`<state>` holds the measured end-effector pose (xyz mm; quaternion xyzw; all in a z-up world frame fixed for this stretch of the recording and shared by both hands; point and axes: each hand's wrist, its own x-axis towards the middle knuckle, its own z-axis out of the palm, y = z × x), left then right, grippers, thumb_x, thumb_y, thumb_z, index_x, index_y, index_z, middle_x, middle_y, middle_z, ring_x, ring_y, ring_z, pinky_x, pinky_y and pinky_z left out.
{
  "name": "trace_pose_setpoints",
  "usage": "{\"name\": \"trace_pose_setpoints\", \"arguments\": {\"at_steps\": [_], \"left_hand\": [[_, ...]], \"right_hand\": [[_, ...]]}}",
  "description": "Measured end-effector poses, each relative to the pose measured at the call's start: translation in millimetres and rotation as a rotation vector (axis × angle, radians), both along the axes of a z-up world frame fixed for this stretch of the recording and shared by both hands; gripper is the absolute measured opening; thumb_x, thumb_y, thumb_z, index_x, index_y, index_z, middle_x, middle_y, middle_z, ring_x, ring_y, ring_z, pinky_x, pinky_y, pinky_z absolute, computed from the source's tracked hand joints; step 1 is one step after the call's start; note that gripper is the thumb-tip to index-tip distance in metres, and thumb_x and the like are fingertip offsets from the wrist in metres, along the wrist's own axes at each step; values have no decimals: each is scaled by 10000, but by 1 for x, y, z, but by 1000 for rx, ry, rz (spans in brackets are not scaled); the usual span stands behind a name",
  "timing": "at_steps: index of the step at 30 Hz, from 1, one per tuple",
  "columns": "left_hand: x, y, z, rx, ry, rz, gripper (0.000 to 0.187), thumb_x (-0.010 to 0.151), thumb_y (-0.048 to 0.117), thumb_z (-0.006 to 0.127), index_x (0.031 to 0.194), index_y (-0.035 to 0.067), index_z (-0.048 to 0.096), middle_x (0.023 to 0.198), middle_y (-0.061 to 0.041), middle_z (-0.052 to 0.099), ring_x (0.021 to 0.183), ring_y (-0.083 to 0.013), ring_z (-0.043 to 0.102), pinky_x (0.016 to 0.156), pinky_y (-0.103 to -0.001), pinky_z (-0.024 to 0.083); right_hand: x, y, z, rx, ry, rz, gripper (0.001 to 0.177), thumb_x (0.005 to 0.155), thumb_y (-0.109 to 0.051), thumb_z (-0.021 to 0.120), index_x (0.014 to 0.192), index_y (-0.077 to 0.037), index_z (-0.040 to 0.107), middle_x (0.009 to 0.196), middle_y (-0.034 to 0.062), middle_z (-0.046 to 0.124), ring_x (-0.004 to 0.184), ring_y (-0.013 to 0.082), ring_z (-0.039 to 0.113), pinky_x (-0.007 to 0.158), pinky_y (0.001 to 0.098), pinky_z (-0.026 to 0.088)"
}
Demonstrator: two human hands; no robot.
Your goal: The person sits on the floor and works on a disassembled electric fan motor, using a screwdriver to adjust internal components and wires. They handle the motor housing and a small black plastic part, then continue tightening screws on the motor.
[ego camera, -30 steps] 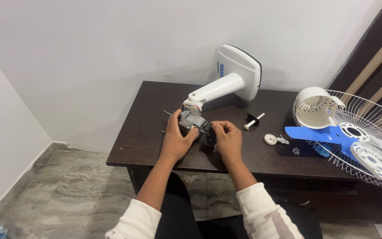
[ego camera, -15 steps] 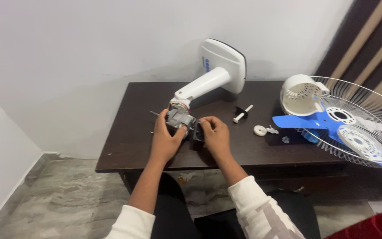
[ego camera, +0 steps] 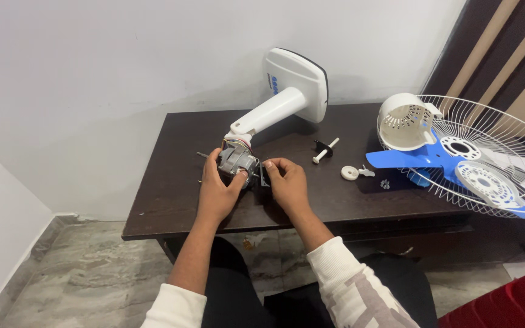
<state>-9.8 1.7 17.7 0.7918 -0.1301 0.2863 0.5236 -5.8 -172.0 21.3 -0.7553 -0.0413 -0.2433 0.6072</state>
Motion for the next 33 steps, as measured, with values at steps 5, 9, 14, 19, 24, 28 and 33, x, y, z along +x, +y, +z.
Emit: {"name": "trace_pose_setpoints", "arguments": {"at_steps": [5, 9, 14, 19, 24, 28, 33], "left_hand": [[0, -2, -3, -24, 37, 8, 818, 814, 292, 755, 1484, 2, 385, 1475, -250, 490, 1363, -370, 514, 1111, -437, 420], [0, -1, -2, 5, -19, 17, 824, 828, 296, 766, 1490, -1, 376, 1489, -262, 472, 1386, -382, 487, 1129, -448, 404], [-2, -1, 3, -8, 98, 3, 827, 812, 311, 747, 1496, 33, 373, 1501, -238, 465, 1375, -363, 488, 1097, -450, 418], [-4, -2, 3, -17, 63, -3, 828, 811, 312, 748, 1489, 20, 373, 1484, -237, 474, 1374, -366, 494, 1108, -452, 417], [-2, 0, -2, -6, 9, -1, 819, 819, 301, 754, 1489, 11, 381, 1479, -245, 485, 1376, -371, 496, 1122, -449, 413], [1, -1, -1, -18, 35, -8, 813, 808, 305, 748, 1479, 15, 391, 1474, -237, 499, 1370, -360, 509, 1112, -436, 420], [1, -1, -3, -3, 3, 10, 828, 819, 302, 761, 1484, -3, 374, 1477, -256, 481, 1380, -378, 487, 1121, -444, 404]], "right_hand": [[1, -2, -3, -24, -31, -60, 219, 954, -191, 660, 949, -4, 773, 787, 77, 768, 709, 117, 681, 695, 291, 536], [5, -3, -9, -45, -41, -115, 213, 948, -184, 661, 950, -1, 771, 770, 76, 754, 684, 125, 671, 671, 299, 525], [19, -13, -25, 162, -18, -146, 192, 972, -175, 656, 971, -20, 770, 845, 30, 758, 760, 95, 668, 712, 269, 524], [34, -42, -33, 936, 70, 122, 192, 1054, -119, 534, 1156, 0, 645, 959, 70, 668, 823, 172, 605, 701, 309, 503], [32, -61, -36, 1280, 111, 331, 335, 1031, -88, 362, 1217, 41, 608, 1032, 158, 657, 885, 247, 668, 706, 334, 565], [31, -62, -34, 1292, 97, 379, 355, 1037, -74, 354, 1240, 61, 612, 1063, 186, 645, 901, 260, 668, 727, 337, 571], [26, -57, -29, 1327, 82, 325, 255, 1061, -50, 432, 1240, 102, 531, 1121, 202, 632, 966, 278, 680, 837, 365, 602]]}}
